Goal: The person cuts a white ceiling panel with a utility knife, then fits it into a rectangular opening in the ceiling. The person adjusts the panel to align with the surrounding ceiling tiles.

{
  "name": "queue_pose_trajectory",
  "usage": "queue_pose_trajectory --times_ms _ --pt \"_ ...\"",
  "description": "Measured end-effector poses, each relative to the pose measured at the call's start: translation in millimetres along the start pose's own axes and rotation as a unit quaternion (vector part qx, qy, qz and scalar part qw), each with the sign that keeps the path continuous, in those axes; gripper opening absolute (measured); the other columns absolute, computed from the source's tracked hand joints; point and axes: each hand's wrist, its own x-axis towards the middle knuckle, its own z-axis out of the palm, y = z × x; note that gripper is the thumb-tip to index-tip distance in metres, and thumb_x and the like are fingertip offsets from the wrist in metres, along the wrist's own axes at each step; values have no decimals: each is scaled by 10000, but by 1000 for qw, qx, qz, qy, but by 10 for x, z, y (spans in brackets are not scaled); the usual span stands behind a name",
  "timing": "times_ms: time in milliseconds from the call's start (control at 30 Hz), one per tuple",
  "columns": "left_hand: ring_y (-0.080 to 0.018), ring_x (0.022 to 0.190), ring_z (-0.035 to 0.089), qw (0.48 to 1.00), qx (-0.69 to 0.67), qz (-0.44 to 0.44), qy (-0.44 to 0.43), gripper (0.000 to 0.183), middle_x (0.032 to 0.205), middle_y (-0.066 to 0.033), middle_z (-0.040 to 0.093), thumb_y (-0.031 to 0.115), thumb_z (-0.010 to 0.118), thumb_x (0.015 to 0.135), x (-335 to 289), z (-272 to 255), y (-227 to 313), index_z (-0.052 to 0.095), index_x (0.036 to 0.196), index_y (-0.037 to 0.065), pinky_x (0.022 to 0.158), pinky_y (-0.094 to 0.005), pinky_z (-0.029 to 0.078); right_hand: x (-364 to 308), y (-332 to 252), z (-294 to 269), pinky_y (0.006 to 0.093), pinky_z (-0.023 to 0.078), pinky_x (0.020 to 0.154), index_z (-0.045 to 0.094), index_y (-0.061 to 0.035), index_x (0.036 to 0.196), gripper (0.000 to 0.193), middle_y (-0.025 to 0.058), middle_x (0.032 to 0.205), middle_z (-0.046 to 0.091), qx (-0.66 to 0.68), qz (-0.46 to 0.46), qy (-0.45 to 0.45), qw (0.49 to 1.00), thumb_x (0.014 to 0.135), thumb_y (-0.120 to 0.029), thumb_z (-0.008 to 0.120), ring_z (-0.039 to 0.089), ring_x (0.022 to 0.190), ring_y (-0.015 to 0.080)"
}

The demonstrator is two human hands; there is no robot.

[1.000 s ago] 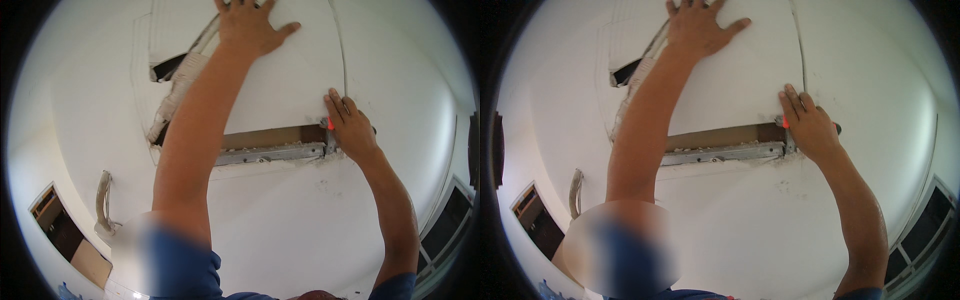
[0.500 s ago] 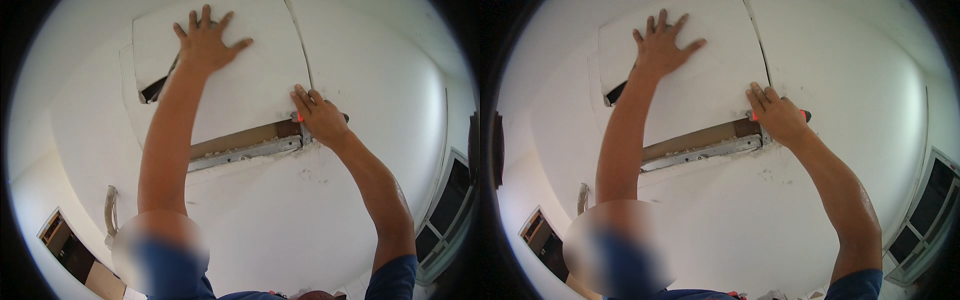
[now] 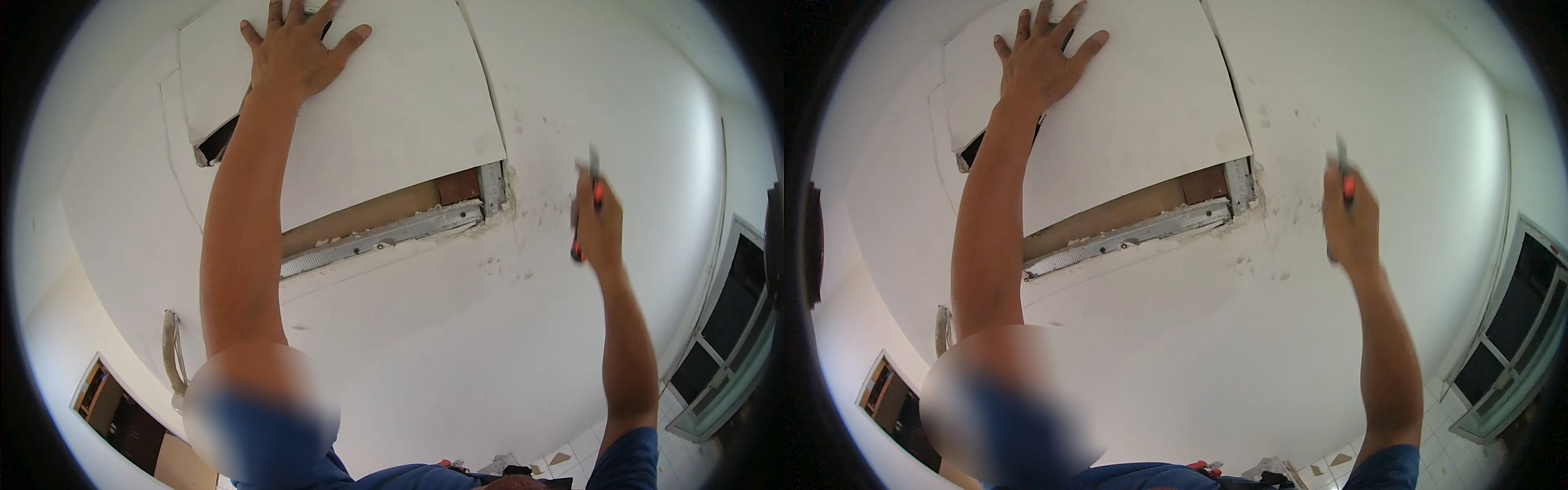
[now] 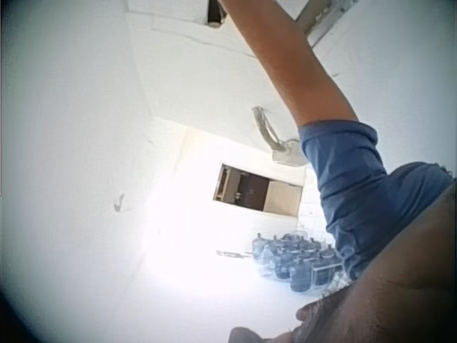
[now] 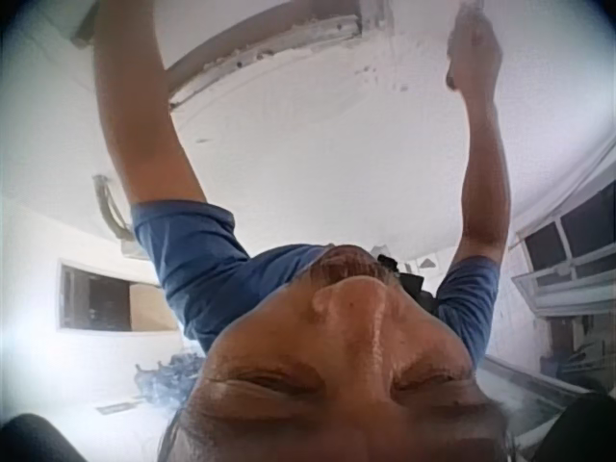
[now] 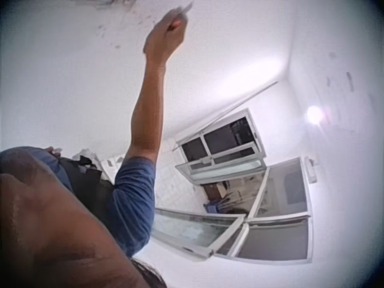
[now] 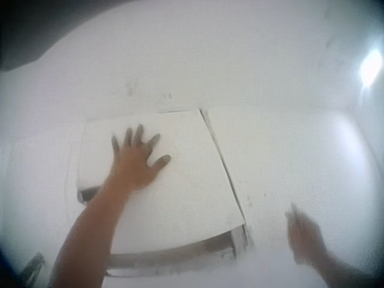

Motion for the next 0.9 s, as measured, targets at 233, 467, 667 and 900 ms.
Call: queue_pose_trajectory --times_ms 233,467,667,900 --pt "-384 1636 40 998 -65 20 -17 733 1776 -150 105 661 318 1083 123 -27 -38 280 1685 243 1302 -628 -7 -1933 1035 -541 315 393 530 600 10 1282 262 44 627 461 -109 9 -95 989 1039 -44 516 454 540 135" --pt "-387 1627 121 994 -96 39 26 707 1762 -156 177 637 375 1071 11 86 -160 353 1659 247 1302 -640 24 -3130 1754 -883 358 467 602 662 -29 1165 191 111 713 576 -214 69 -127 966 1040 -170 631 515 624 215" --pt "-384 1628 119 994 -96 30 32 690 1761 -156 185 604 411 1068 61 111 -166 362 1656 246 1293 -663 20 -3415 1749 -1190 384 482 601 673 -142 1276 282 94 732 594 -265 138 -151 942 1032 -278 707 509 646 214" --pt "-404 1604 197 975 -93 41 198 762 1711 -220 283 658 476 997 194 557 -247 422 1627 234 1278 -663 70 -3813 2020 -1301 405 519 671 623 -194 1346 415 109 826 656 -324 224 -189 900 1001 -391 741 570 715 232"
